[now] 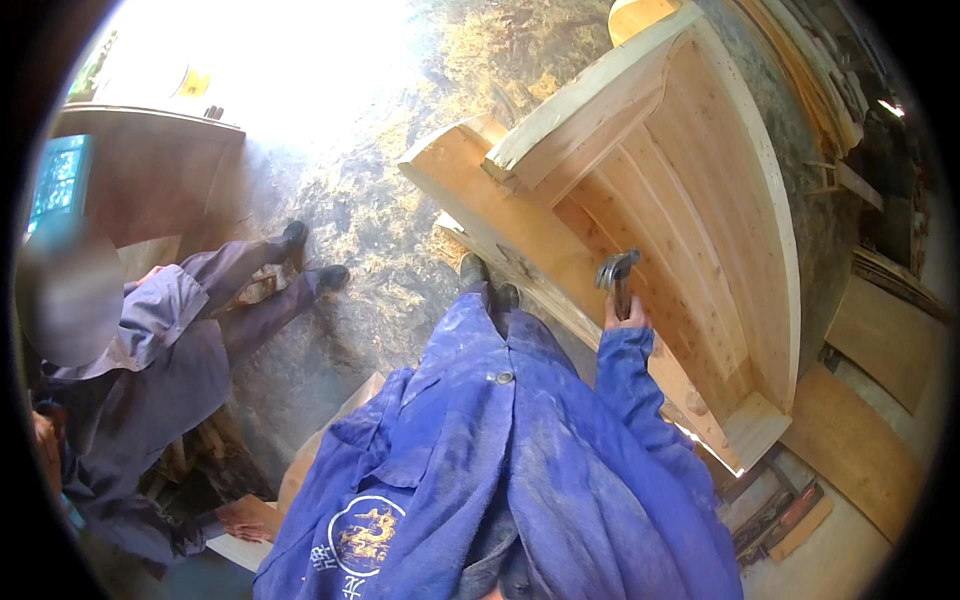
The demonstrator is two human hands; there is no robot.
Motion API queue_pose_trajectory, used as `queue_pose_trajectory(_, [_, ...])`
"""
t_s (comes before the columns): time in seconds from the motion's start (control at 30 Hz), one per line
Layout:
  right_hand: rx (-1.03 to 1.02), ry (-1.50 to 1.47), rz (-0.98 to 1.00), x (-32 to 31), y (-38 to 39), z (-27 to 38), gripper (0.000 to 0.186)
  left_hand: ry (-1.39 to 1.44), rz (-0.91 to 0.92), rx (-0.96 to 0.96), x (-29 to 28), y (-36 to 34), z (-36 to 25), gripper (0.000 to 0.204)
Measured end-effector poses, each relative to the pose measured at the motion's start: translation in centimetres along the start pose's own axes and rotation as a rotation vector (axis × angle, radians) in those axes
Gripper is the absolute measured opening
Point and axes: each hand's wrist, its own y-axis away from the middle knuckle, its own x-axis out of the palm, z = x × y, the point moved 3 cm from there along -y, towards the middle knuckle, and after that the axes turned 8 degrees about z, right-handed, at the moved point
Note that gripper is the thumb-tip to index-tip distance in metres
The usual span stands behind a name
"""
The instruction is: The person assembles wooden furniture components by holding a chisel against a joint and striking it with a hammer, then uses the hammer to drive nails into the wood structure.
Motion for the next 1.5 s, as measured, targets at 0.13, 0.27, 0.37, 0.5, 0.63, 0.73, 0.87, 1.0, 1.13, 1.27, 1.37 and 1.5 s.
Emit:
queue_pose_trajectory(0.13, [0.017, -0.047, 0.018, 0.1, 0.0, -0.4, 0.036, -0.009, 0.003, -0.002, -0.5, -0.3, -0.9, 0.031])
queue_pose_trajectory(0.27, [-0.006, -0.012, -0.007, 0.1, 0.1, -0.3, 0.035, -0.018, 0.004, -0.009, -0.9, 0.0, -1.1, 0.031])
queue_pose_trajectory(0.37, [0.03, -0.03, -0.006, -0.2, 0.5, 0.4, 0.034, -0.024, 0.001, -0.012, -1.3, 0.2, -1.4, 0.031])
queue_pose_trajectory(0.5, [0.03, 0.03, -0.009, -0.3, 0.2, -0.1, 0.035, -0.023, -0.003, -0.01, -1.3, 0.2, -1.5, 0.031])
queue_pose_trajectory(0.63, [0.038, 0.065, -0.014, 0.3, 0.0, -0.4, 0.036, -0.007, -0.017, -0.009, -1.4, 0.4, -1.1, 0.032])
queue_pose_trajectory(0.73, [0.045, -0.064, -0.033, 1.3, -0.1, -1.1, 0.035, 0.0, -0.034, 0.02, -2.1, 0.8, -1.7, 0.032])
queue_pose_trajectory(0.87, [-0.011, 0.041, -0.097, 1.8, -1.9, -5.1, 0.04, 0.011, -0.014, 0.07, -1.2, 0.5, -3.4, 0.032])
queue_pose_trajectory(1.0, [0.011, 0.022, 0.067, 1.8, -1.6, -2.4, 0.044, 0.052, -0.054, 0.068, -1.9, 1.4, -2.1, 0.032])
queue_pose_trajectory(1.13, [-0.194, -0.172, -0.015, 4.6, -5.0, -9.4, 0.038, 0.069, -0.057, 0.099, -2.1, 0.9, -3.1, 0.032])
queue_pose_trajectory(1.27, [-0.111, 0.026, -0.072, 2.3, -2.8, -4.6, 0.036, 0.121, -0.075, 0.083, -1.3, 1.2, -2.2, 0.032])
queue_pose_trajectory(1.37, [-0.233, -0.073, -0.156, 3.1, -3.4, -5.3, 0.039, 0.147, -0.091, 0.079, -1.3, 1.3, -1.9, 0.033])
queue_pose_trajectory(1.5, [-0.158, -0.022, -0.072, 1.7, -1.8, -2.9, 0.041, 0.176, -0.098, 0.062, -1.1, 1.4, -1.0, 0.033])
